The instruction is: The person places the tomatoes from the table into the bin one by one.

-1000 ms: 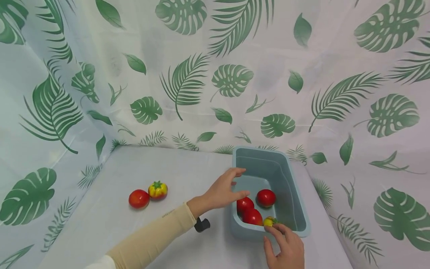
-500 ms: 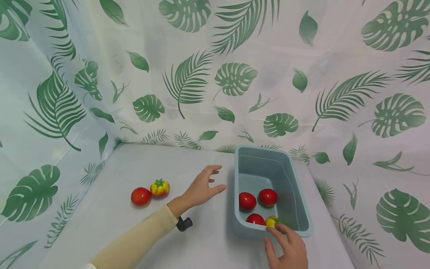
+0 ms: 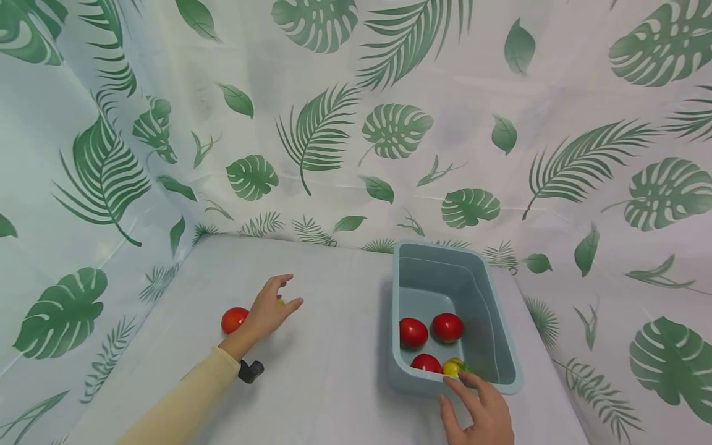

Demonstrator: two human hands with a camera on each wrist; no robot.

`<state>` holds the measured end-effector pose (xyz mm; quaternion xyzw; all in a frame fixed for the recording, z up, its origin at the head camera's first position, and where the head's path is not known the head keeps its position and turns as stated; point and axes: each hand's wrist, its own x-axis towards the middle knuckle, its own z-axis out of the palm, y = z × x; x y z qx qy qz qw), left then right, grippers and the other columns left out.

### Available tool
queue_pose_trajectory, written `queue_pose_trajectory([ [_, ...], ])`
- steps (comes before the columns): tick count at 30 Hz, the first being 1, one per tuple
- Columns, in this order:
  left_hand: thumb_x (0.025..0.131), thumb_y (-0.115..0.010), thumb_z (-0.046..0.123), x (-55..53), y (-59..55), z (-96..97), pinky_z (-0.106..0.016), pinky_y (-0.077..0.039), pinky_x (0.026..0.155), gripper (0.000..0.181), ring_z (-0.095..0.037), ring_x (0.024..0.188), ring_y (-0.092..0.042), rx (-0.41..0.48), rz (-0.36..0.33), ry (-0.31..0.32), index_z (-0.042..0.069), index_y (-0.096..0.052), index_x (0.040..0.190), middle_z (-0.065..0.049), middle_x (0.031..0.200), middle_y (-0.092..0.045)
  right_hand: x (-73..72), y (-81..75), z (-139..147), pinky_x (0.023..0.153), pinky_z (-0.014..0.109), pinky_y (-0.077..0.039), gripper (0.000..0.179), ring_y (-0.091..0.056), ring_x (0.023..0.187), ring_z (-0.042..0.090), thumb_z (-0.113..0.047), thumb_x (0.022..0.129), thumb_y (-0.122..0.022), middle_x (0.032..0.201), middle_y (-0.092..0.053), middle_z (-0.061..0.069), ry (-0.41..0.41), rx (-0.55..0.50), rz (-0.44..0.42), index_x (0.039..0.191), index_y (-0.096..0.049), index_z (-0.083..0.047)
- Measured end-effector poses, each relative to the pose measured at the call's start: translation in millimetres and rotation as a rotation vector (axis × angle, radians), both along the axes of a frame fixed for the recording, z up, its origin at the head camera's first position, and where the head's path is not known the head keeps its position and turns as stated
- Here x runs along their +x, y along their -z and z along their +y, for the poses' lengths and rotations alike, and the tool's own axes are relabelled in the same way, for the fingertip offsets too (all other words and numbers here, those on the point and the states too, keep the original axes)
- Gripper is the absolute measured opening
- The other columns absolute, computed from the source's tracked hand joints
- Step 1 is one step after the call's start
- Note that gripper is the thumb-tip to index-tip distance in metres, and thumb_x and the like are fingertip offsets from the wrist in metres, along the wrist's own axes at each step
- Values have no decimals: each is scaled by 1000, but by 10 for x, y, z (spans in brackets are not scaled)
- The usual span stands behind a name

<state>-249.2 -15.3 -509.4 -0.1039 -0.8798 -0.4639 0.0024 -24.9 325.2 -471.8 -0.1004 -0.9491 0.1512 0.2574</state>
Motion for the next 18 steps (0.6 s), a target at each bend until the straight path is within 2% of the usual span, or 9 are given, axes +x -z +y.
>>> queue_pose_trajectory([
  [4,90,-70,32,-67,56,-170,-51,-39,107,63,-32,130,-45,12,-41,-71,10,-43,143,-13,142,-45,2,-8,-5,87,65,-45,35,-54,101,35,-14,68,-83,115,-61,16,13,1,-2,102,-74,-8],
  [9,90,-70,31,-97,101,-284,-52,-39,106,63,-33,130,-45,18,-53,-115,9,-44,143,-15,142,-45,-6,-2,-8,87,65,-44,34,-54,101,35,-12,68,-82,113,-62,16,6,2,19,100,-74,-7],
  [18,89,-69,30,-9,226,-586,-54,-32,111,62,-34,136,-37,-43,-24,-204,9,-44,142,-14,146,-41,-27,40,-2,86,60,-45,32,-53,99,34,-8,68,-82,111,-62,15,-19,-12,74,99,-74,-6],
])
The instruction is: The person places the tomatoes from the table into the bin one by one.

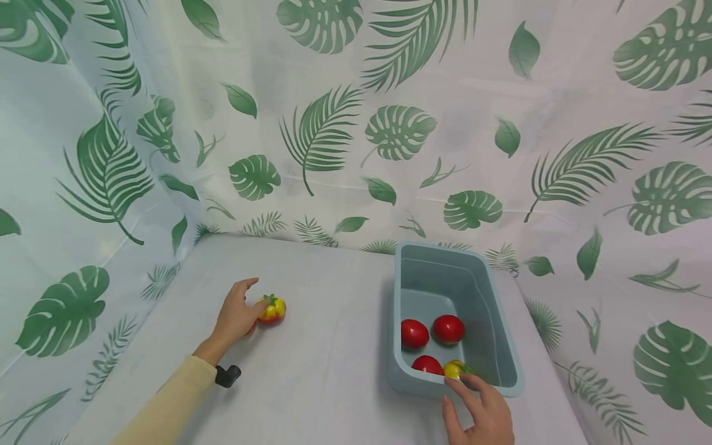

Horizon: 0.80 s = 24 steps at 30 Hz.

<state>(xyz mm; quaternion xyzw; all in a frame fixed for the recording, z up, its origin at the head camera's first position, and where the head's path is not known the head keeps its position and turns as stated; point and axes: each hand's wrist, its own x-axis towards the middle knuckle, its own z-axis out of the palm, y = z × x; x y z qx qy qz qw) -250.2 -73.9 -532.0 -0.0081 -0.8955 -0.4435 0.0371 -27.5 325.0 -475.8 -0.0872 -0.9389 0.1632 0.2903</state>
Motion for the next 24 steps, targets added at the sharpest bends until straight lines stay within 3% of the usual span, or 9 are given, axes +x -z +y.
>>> queue_pose_trajectory([
  [6,89,-69,27,36,151,-190,-54,-34,110,61,-36,135,-37,-94,2,-51,7,-45,141,-16,144,-42,-11,38,31,83,56,-45,34,-54,96,35,-7,66,-82,110,-63,17,-34,2,66,99,-73,-4],
  [11,89,-70,24,89,244,-262,-57,-39,105,59,-38,129,-40,-108,-36,-84,5,-46,140,-19,141,-44,-29,72,48,80,52,-44,35,-55,94,35,-6,65,-81,108,-63,18,-58,9,93,98,-73,-4],
  [24,82,-76,17,199,543,-283,-57,-48,95,62,-39,123,-42,-117,-45,-77,3,-47,135,-21,137,-42,-10,57,14,83,57,-44,33,-53,97,35,-6,68,-80,111,-62,17,-22,0,47,100,-73,-4],
])
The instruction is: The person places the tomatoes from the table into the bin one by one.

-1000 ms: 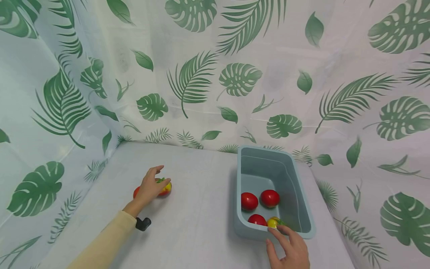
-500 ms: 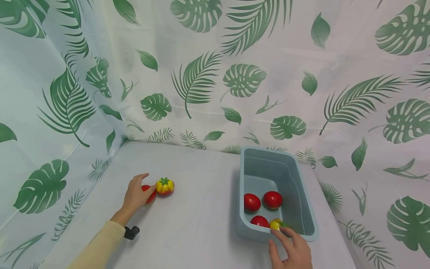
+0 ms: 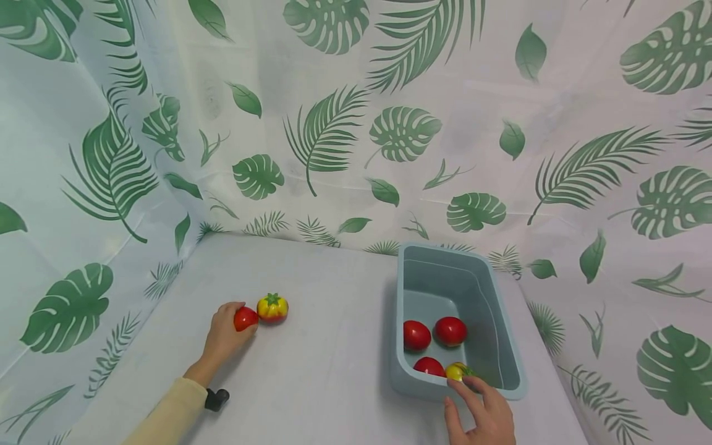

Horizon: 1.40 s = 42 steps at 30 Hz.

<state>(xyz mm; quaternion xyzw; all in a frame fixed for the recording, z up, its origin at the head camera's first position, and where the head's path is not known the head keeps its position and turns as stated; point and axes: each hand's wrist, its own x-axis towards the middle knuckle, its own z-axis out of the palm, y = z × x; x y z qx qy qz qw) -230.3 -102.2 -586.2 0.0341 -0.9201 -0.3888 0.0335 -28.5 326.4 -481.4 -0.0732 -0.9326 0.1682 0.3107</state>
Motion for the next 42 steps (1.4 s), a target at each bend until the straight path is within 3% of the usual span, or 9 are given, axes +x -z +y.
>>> queue_pose_trajectory([
  [6,83,-76,18,15,32,-3,-58,-46,96,65,-39,124,-42,-5,7,-26,4,-45,138,-21,137,-40,4,1,6,85,60,-45,34,-52,98,34,-7,68,-81,111,-62,16,8,-4,-6,101,-73,-4],
  [12,84,-74,18,23,-45,10,-59,-47,94,64,-39,123,-43,21,9,-67,5,-44,139,-19,137,-40,2,-1,7,85,60,-45,33,-53,97,34,-6,68,-81,110,-62,16,4,-10,-5,101,-73,-4],
  [25,85,-73,16,-15,-308,88,-58,-45,98,64,-37,124,-42,81,44,-50,8,-42,139,-17,140,-39,-1,22,-3,84,58,-43,34,-52,99,36,-3,68,-80,111,-61,18,0,-18,12,101,-73,-2],
  [31,83,-75,21,-12,-432,139,-56,-48,94,65,-34,122,-43,91,94,-43,9,-42,138,-15,136,-42,-3,26,3,85,60,-42,34,-51,99,36,-3,68,-80,112,-61,18,-1,-14,12,101,-72,-2],
  [42,84,-73,24,-32,-784,314,-57,-48,93,62,-31,120,-44,138,142,-2,12,-42,137,-12,134,-43,9,13,-13,87,60,-42,34,-51,102,36,-4,69,-80,113,-60,17,34,-26,-18,103,-72,-3],
])
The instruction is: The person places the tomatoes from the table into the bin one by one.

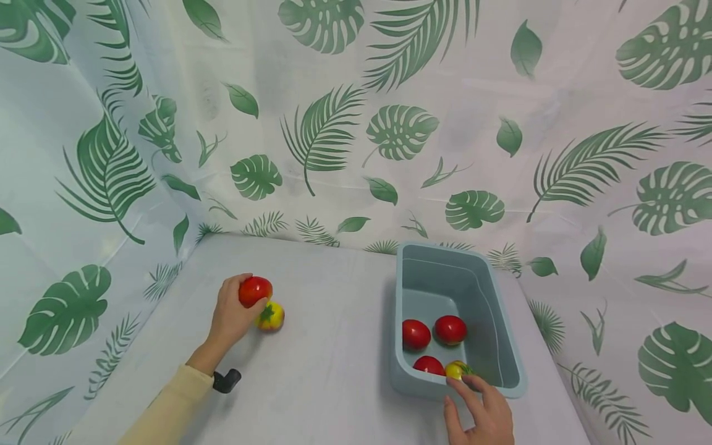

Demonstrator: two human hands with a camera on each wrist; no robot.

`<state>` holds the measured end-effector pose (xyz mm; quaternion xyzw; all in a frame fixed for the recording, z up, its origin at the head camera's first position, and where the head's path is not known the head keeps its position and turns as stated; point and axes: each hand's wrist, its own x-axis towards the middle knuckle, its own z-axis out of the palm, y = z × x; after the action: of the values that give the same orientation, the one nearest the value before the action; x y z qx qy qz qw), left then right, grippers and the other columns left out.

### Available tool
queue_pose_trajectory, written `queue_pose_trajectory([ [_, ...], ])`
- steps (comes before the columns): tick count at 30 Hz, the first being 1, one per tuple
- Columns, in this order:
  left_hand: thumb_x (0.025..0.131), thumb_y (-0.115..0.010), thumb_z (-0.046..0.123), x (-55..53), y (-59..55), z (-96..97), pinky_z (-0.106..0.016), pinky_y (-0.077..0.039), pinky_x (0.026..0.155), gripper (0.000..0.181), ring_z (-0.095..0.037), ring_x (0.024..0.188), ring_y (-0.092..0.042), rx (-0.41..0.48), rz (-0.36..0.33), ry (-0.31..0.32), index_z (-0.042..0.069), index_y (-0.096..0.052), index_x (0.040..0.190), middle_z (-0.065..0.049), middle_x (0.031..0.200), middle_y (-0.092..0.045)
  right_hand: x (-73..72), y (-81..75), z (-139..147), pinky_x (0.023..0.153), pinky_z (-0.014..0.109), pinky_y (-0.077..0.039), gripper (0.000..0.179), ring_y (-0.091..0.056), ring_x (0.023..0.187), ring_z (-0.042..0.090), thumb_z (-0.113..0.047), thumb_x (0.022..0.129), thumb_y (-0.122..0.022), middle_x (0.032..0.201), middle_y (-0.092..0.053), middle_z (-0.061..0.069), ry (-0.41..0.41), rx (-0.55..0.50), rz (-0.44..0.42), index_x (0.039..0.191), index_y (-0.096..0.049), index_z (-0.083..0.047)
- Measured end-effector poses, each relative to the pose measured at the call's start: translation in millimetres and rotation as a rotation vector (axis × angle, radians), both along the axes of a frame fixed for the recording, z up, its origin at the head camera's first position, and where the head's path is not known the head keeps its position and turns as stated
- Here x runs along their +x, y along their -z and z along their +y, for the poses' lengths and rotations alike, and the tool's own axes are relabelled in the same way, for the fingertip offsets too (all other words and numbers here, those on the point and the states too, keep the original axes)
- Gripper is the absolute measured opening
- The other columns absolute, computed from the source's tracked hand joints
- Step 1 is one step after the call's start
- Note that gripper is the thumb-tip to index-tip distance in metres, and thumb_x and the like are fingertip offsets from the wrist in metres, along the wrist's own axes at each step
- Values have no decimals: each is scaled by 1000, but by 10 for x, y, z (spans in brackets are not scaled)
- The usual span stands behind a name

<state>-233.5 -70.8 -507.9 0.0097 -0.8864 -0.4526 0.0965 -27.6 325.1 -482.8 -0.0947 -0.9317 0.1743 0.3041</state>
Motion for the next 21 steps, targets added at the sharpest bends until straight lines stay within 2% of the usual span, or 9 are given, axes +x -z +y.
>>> queue_pose_trajectory([
  [8,82,-74,24,-92,-284,248,-55,-49,93,61,-27,121,-45,52,42,50,15,-44,134,-7,133,-45,-6,18,-19,88,61,-41,34,-50,102,38,-2,69,-79,114,-60,19,7,-11,-3,103,-72,-2],
  [17,79,-76,25,-169,-527,524,-49,-53,88,61,-24,117,-47,79,119,169,17,-46,132,-4,129,-48,5,-5,-31,90,61,-42,35,-49,106,36,-3,71,-79,116,-59,16,27,-21,-39,105,-72,-4],
  [21,78,-78,23,-166,-657,633,-48,-54,88,64,-23,118,-47,102,147,219,16,-45,133,-3,129,-48,8,-20,-41,92,61,-42,34,-49,107,36,-3,72,-79,117,-59,16,43,-28,-50,106,-72,-4],
])
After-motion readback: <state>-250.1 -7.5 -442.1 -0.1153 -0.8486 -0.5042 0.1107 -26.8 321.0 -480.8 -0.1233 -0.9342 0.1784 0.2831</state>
